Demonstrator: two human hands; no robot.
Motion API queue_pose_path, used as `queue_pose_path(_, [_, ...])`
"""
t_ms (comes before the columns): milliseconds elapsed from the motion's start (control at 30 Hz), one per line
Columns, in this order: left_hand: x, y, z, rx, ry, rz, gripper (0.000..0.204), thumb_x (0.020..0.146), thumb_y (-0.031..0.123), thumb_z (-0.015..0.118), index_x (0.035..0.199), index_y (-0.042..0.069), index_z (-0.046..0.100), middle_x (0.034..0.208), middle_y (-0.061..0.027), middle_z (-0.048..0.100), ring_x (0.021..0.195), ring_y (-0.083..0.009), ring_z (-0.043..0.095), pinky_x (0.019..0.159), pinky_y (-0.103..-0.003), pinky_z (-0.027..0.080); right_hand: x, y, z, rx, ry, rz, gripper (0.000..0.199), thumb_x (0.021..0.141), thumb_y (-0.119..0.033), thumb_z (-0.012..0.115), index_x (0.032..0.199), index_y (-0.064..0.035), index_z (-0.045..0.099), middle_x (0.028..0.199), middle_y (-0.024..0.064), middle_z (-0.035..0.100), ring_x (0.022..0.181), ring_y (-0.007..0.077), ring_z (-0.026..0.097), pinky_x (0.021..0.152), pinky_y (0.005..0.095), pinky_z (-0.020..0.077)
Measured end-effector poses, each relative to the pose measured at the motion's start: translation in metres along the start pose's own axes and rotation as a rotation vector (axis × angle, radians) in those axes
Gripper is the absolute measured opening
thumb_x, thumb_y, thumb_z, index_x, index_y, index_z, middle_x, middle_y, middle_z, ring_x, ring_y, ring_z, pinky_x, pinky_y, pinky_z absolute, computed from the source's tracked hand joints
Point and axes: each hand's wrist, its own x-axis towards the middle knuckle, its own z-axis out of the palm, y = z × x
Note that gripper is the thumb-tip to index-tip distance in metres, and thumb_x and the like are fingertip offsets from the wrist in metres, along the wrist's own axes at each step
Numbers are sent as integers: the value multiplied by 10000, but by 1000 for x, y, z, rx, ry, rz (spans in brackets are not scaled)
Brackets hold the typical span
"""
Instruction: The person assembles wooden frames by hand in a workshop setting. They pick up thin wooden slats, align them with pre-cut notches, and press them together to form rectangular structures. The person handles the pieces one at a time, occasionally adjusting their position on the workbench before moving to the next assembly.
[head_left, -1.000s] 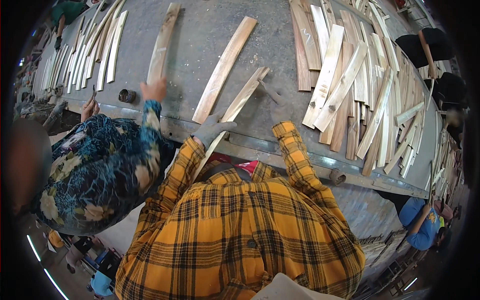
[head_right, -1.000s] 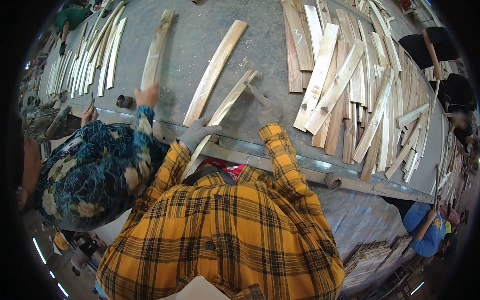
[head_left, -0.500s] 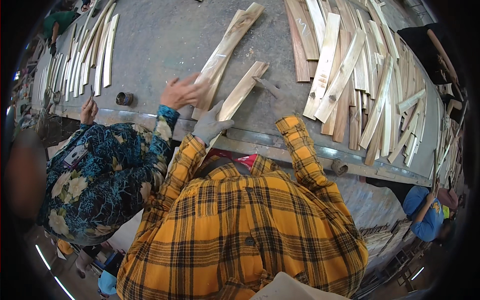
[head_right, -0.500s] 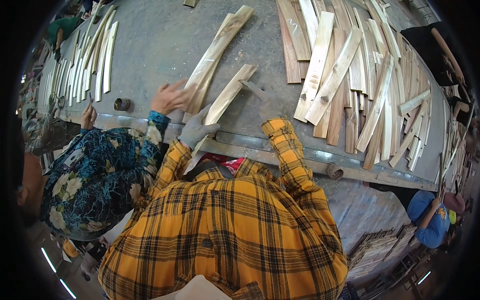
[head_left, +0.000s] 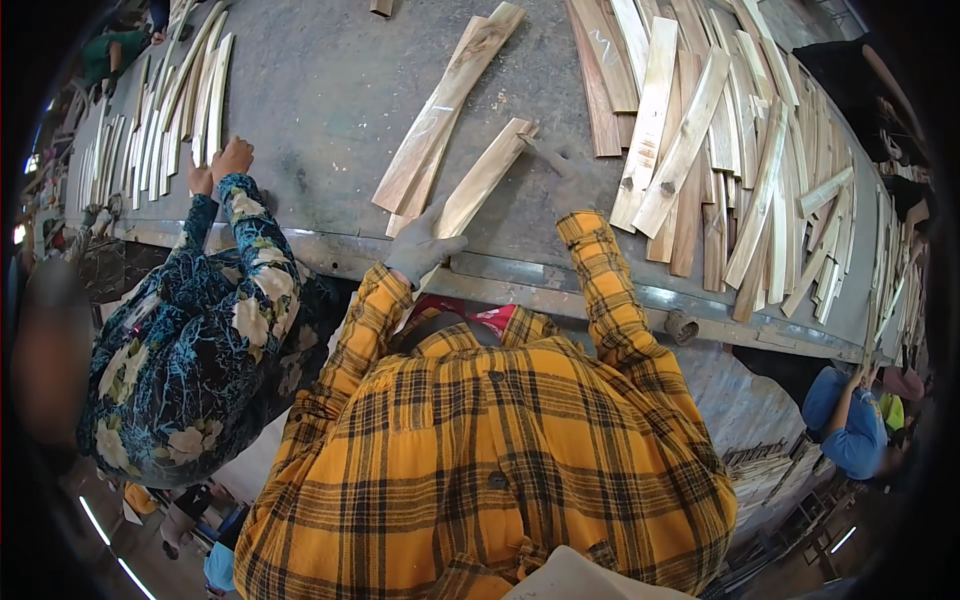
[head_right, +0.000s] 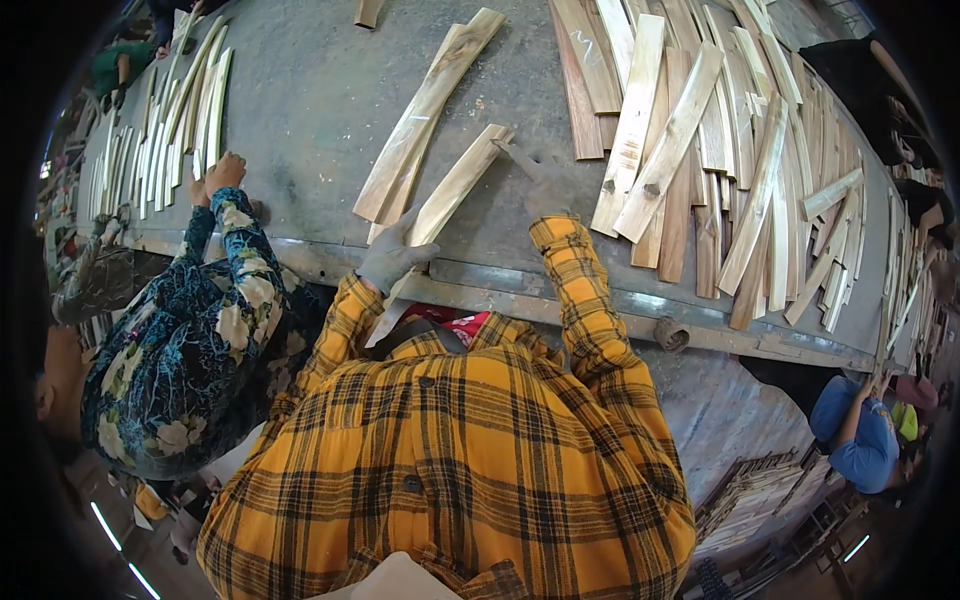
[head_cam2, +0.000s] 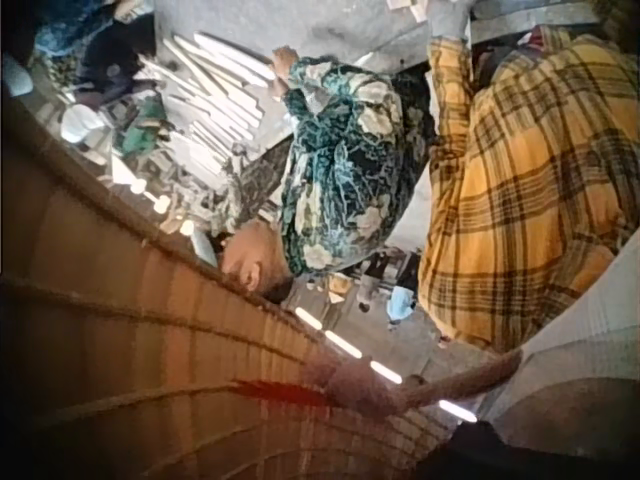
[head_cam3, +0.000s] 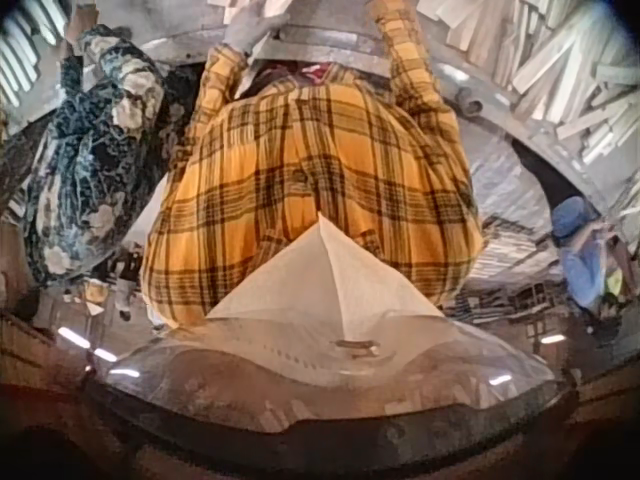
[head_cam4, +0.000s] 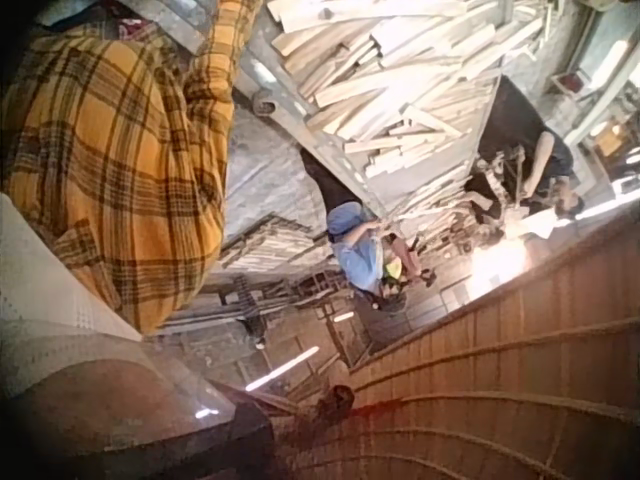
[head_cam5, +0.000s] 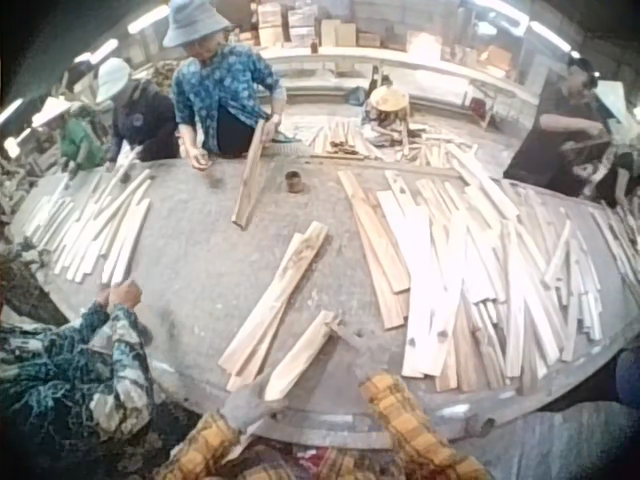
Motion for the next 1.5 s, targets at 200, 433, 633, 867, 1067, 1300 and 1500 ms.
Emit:
queue_pose_path(200, [0, 15, -9, -220, -121, -56, 699, 762, 206, 717, 1366, 4, 429, 1033, -76, 610, 850, -135, 576, 755, -250, 469, -18, -25, 0, 142, -68, -13, 480, 791, -22, 555, 1167, -306, 648, 901, 45, 615, 816, 238, 606, 711, 335, 491])
queue_pose_path(433, [3, 12, -15, -340, -204, -139, 658, 763, 230, 724, 1318, -17, 471, 1051, -96, 618, 887, -146, 579, 790, -252, 461, -2, -50, -10, 284, -48, 168, 396, 818, -35, 584, 1124, -270, 672, 867, 60, 632, 759, 240, 619, 677, 333, 485])
queue_pose_path(633, [3, 22, -14, -172, -49, 77, 738, 741, 289, 733, 1348, -10, 438, 1158, -148, 594, 1008, -216, 576, 882, -298, 445, -53, -69, -12, 497, -5, 287, 350, 823, -122, 668, 1171, -152, 638, 825, 51, 627, 706, 160, 604, 642, 321, 489])
queue_pose_path(867, [72, 146, 15, 366, -175, 435, 865, 746, 542, 671, 1386, 33, 389, 1242, -241, 536, 1115, -332, 546, 943, -383, 426, -55, -118, -61, 840, -86, 711, 469, 774, -121, 750, 1171, 47, 566, 891, 63, 617, 790, 133, 592, 713, 275, 498])
queue_pose_path(1067, [85, 101, -9, 615, 511, 1, 759, 768, 465, 658, 1326, 17, 405, 1178, -229, 515, 1129, -348, 507, 970, -455, 392, -27, 24, -123, 885, 339, 717, 508, 798, -134, 727, 1200, 105, 527, 1021, 102, 618, 866, 170, 602, 792, 282, 496])
queue_pose_path(1300, [84, -19, -54, 447, 569, 32, 662, 697, 434, 742, 1220, 90, 526, 1142, -215, 543, 1021, -392, 558, 898, -434, 452, 10, 56, -143, 72, 427, 618, 538, 827, -233, 704, 1279, -7, 519, 1006, 110, 628, 850, 220, 615, 803, 318, 486])
queue_pose_path(1500, [41, -17, -33, 555, 622, 107, 813, 669, 425, 769, 1310, 50, 437, 1178, -184, 516, 1076, -369, 511, 876, -445, 448, -13, -31, -82, 210, 257, 450, 356, 830, -182, 664, 1163, -66, 615, 1027, 100, 632, 931, 249, 609, 826, 371, 480])
